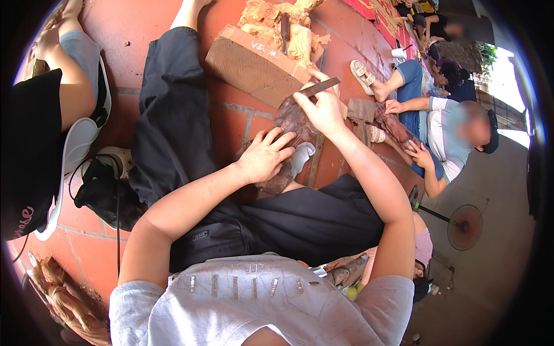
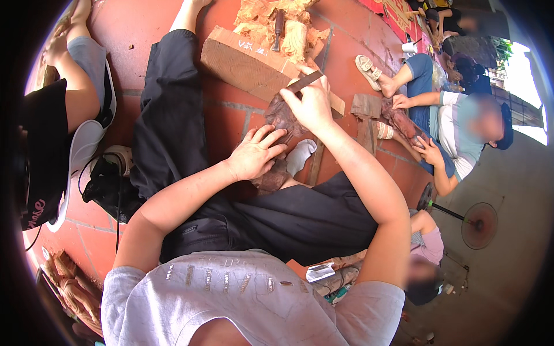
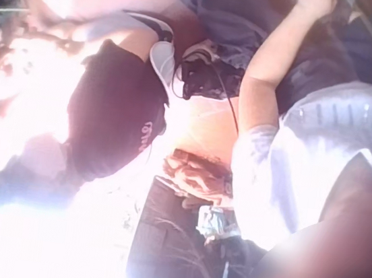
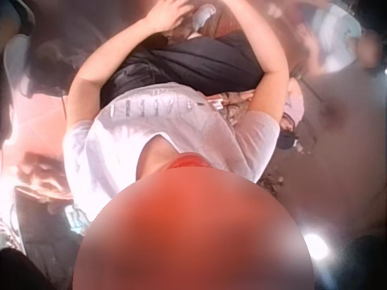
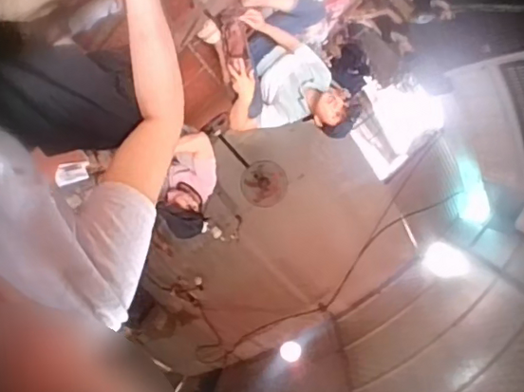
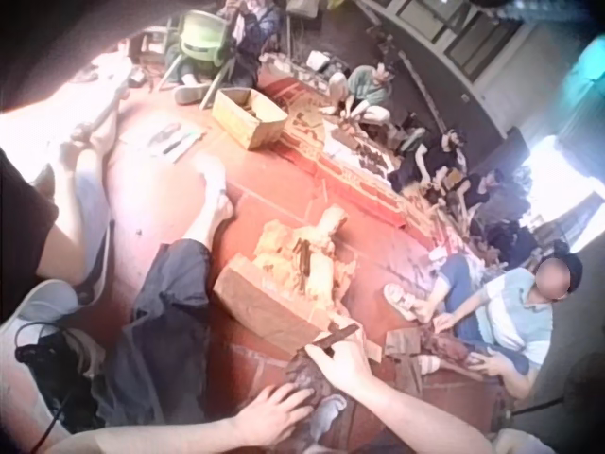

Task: The person carves a piece of wood using a chisel while sitting on the floor. They hold the wood with one hand and use the chisel with the other to shape the surface.

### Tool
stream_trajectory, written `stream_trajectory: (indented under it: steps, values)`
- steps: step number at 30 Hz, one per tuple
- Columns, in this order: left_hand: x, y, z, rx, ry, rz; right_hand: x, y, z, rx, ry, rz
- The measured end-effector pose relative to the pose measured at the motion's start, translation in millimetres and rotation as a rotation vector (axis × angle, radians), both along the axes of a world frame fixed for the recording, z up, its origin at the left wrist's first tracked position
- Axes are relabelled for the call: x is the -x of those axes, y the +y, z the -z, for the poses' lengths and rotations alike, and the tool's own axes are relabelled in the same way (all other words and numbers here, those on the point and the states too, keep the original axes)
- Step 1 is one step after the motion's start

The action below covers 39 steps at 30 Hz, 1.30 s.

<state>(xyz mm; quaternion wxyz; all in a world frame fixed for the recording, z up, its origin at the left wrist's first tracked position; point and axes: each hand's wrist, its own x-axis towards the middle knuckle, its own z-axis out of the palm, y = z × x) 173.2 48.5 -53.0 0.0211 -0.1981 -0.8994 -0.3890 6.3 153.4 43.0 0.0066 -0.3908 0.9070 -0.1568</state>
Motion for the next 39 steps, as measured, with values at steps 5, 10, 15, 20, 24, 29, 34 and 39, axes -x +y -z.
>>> stream_trajectory:
  steps: [5,10,15,20,24,29,34,39]
  values:
    - [2,1,0,0.002,-0.020,0.017,-3,2,5,0.033,0.061,-0.005]
    - [2,0,0,-0.005,-0.021,0.018,6,5,1,0.068,-0.031,0.002]
    - [1,1,1,0.007,-0.008,0.002,-6,4,8,0.086,0.045,0.002]
    - [2,2,3,0.006,0.012,-0.012,11,10,4,0.141,-0.065,0.004]
    - [0,2,2,0.026,0.010,-0.012,0,6,6,0.108,-0.049,0.044]
    - [2,2,3,0.015,0.008,-0.009,-4,3,3,-0.006,-0.003,-0.016]
    - [1,3,3,0.019,0.017,-0.013,20,9,-4,0.189,-0.293,0.126]
    - [2,2,4,-0.003,0.022,-0.016,-12,-1,4,-0.002,0.164,-0.028]
